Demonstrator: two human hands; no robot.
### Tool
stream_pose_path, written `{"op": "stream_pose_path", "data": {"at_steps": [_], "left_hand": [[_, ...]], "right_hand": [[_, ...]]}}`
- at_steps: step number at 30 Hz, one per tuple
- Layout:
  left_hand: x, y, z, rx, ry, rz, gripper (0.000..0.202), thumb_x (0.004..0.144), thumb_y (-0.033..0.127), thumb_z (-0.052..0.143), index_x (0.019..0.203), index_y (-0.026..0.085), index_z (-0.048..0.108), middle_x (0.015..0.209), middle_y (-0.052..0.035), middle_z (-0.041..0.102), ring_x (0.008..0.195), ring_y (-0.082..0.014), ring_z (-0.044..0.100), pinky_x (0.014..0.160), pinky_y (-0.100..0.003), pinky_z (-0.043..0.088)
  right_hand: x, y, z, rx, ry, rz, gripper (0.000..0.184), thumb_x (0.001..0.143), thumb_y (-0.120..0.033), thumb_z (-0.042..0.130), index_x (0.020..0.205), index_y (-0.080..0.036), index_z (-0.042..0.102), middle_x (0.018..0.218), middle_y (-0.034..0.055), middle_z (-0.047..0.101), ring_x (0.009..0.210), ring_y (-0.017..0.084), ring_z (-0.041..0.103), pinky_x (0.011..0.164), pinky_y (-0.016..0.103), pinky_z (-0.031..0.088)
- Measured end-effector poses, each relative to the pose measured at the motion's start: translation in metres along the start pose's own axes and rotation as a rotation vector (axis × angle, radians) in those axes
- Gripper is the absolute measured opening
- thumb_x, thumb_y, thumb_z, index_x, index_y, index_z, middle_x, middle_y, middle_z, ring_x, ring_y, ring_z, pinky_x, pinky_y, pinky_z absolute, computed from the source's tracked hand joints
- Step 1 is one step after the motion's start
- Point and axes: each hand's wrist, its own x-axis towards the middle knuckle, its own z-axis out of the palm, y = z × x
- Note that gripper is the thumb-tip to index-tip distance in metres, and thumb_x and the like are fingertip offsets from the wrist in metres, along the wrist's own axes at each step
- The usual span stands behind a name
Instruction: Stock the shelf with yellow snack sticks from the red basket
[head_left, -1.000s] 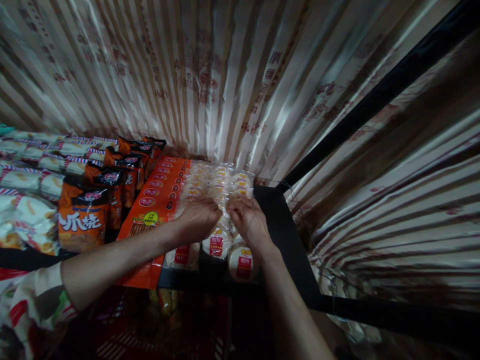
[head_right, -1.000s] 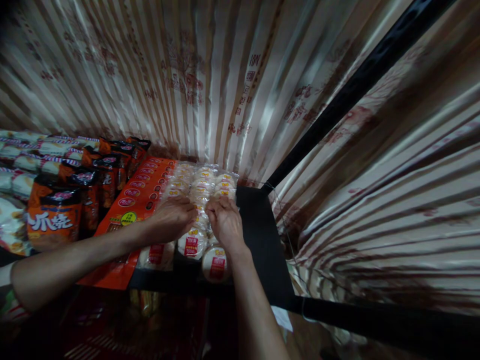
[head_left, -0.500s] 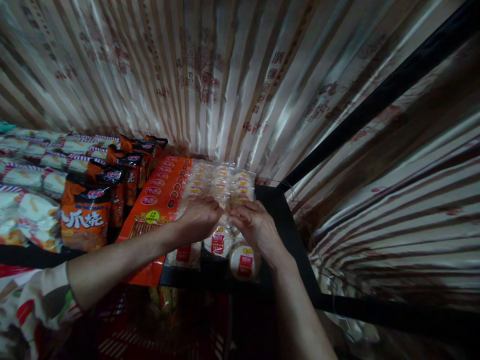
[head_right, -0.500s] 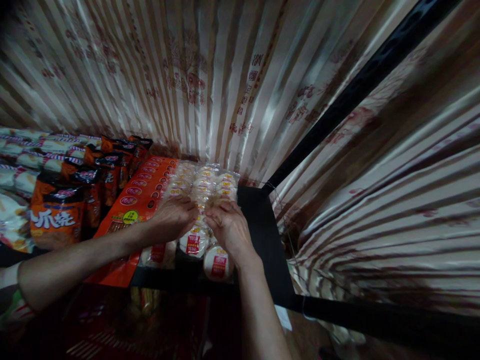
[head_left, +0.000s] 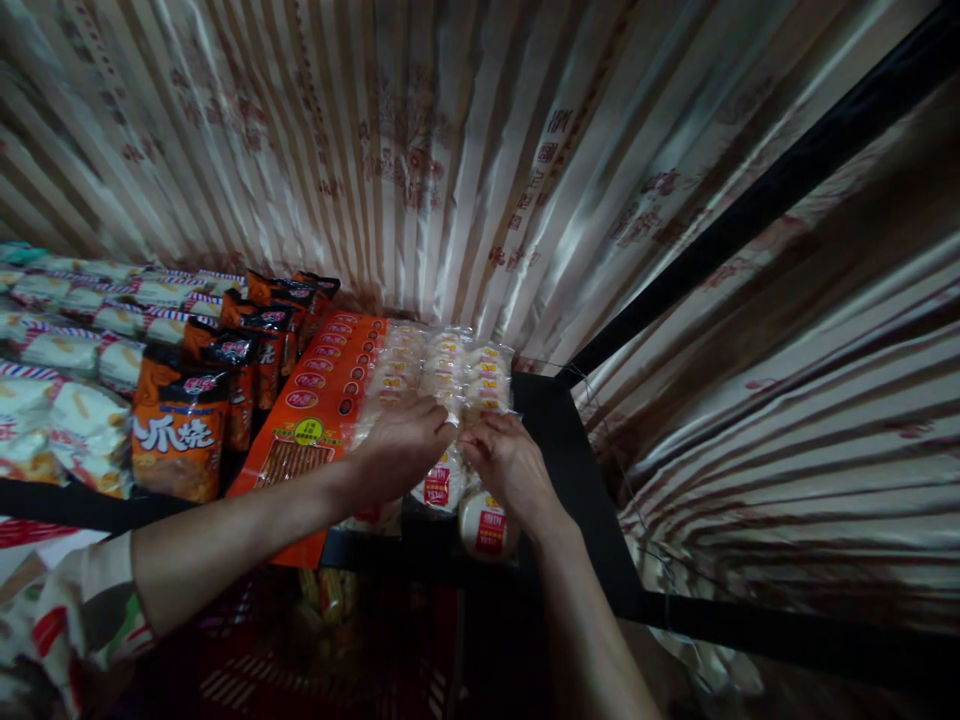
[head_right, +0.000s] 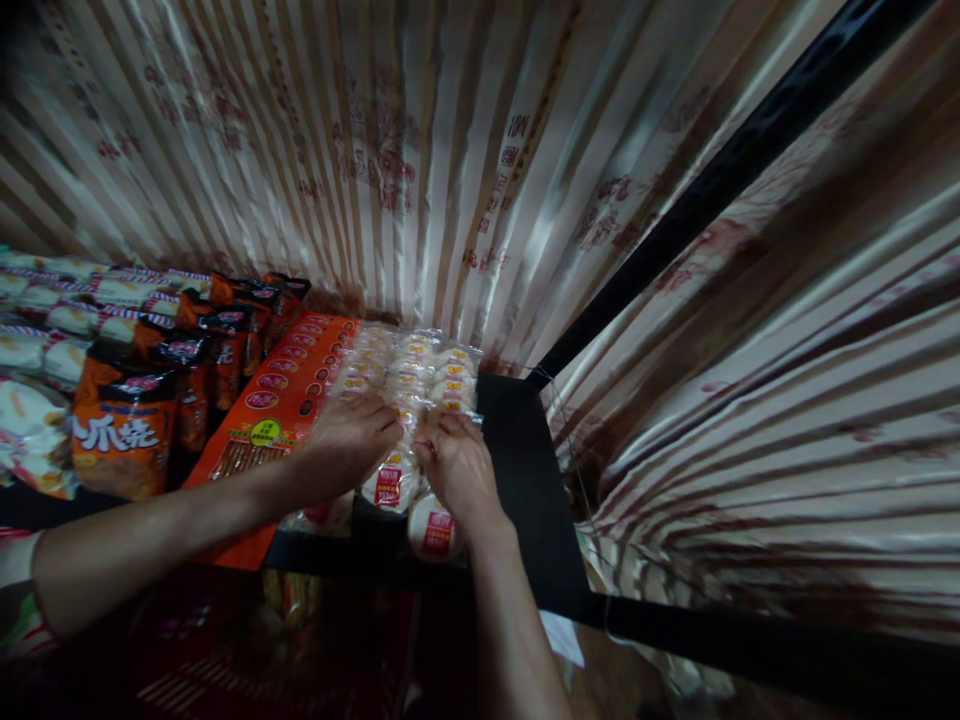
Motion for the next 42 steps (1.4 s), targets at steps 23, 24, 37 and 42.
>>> {"op": "stream_pose_path", "data": {"at_steps": [23,24,37,42], "left_hand": [[-0.105,0.075,0.039,0.042,0.087,-0.398,0.056,0.087,0.038,0.050,0.138,0.015,0.041,0.151,-0.0152,0.029,0.143,-0.0328,0.017,0.113,-0.052,0.021],[-0.105,0.074,0.041,0.039,0.082,-0.396,0.057,0.087,0.039,0.050,0.138,0.016,0.041,0.151,-0.0152,0.028,0.142,-0.0330,0.017,0.113,-0.053,0.021],[-0.098,0.067,0.043,0.064,0.043,-0.383,0.054,0.090,0.041,0.046,0.138,0.016,0.043,0.150,-0.0133,0.032,0.141,-0.0305,0.023,0.114,-0.053,0.018],[-0.091,0.069,0.039,0.089,0.056,-0.369,0.052,0.089,0.043,0.047,0.135,0.018,0.047,0.148,-0.0133,0.036,0.140,-0.0296,0.026,0.114,-0.052,0.015]], "right_hand": [[0.002,0.002,0.003,0.004,0.020,-0.057,0.010,0.084,-0.021,0.058,0.077,-0.021,0.065,0.084,0.0050,0.063,0.088,0.021,0.054,0.084,0.032,0.044],[0.002,0.001,0.003,-0.003,0.015,-0.055,0.011,0.085,-0.021,0.058,0.076,-0.020,0.065,0.083,0.0051,0.063,0.088,0.021,0.054,0.084,0.032,0.044],[0.001,0.001,0.004,-0.030,0.018,-0.063,0.014,0.085,-0.021,0.055,0.073,-0.021,0.061,0.081,0.0048,0.061,0.085,0.020,0.052,0.084,0.033,0.042],[0.001,0.002,0.004,-0.012,0.020,-0.070,0.015,0.086,-0.022,0.054,0.073,-0.021,0.061,0.081,0.0047,0.061,0.085,0.020,0.052,0.084,0.032,0.042]]}}
